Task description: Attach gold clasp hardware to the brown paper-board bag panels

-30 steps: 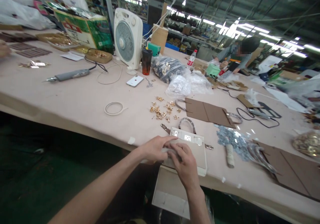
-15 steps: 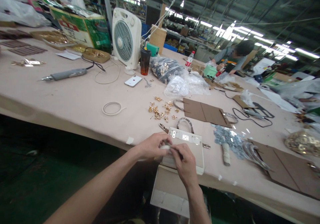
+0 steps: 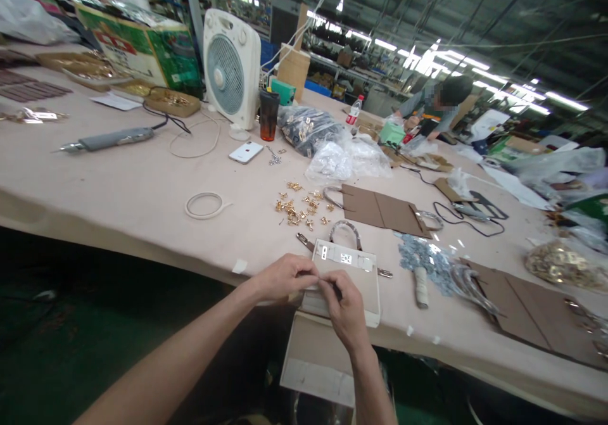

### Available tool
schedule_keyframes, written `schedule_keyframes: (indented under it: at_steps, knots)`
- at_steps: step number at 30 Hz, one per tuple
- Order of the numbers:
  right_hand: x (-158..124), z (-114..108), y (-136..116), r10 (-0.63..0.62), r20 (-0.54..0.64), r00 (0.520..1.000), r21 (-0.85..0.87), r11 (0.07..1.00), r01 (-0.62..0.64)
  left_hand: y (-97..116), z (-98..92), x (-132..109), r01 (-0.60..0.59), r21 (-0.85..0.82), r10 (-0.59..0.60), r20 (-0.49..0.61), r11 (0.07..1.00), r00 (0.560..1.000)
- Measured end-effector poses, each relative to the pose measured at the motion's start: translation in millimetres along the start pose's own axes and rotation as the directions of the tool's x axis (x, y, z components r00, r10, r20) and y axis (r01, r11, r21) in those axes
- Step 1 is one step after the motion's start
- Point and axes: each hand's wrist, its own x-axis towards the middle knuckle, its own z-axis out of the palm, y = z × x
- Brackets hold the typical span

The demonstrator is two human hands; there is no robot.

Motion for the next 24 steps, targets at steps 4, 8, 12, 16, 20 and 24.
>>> schedule_keyframes:
  at_steps: [4, 8, 12, 16, 20, 24]
  knots:
    - [2, 2, -1, 0.001, 0.000, 1.000, -0.004, 1.000, -0.001, 2, -0.7, 1, 0.051, -0.071, -0.052, -0.010, 0.996, 0.999]
    - [4, 11, -3, -0.036, -0.076, 0.996, 0.008, 0.999, 0.037, 0, -1.1, 1, 0.087, -0.207, -0.092, -0.015, 0.974, 0.996]
    - [-5, 23, -11, -0.233, -0.134, 0.963, 0.011, 0.972, 0.236, 0, -2.9, 1, 0.130, -0.386, -0.182, -0.101, 0.913, 0.978]
    - [-13, 13, -12, -0.259, -0.132, 0.957, 0.095, 0.957, 0.272, 1, -4.8, 3, 0.111, -0.395, -0.175, -0.130, 0.912, 0.976]
    - [3, -27, 4, -0.049, -0.260, 0.964, 0.098, 0.992, 0.077, -1, -3.8, 2, 0.051, -0.356, -0.080, -0.066, 0.933, 0.995]
    - [31, -62, 22, 0.063, -0.259, 0.964, 0.094, 0.995, -0.040, -3, -3.1, -1, 0.014, -0.418, -0.022, -0.015, 0.909, 1.000]
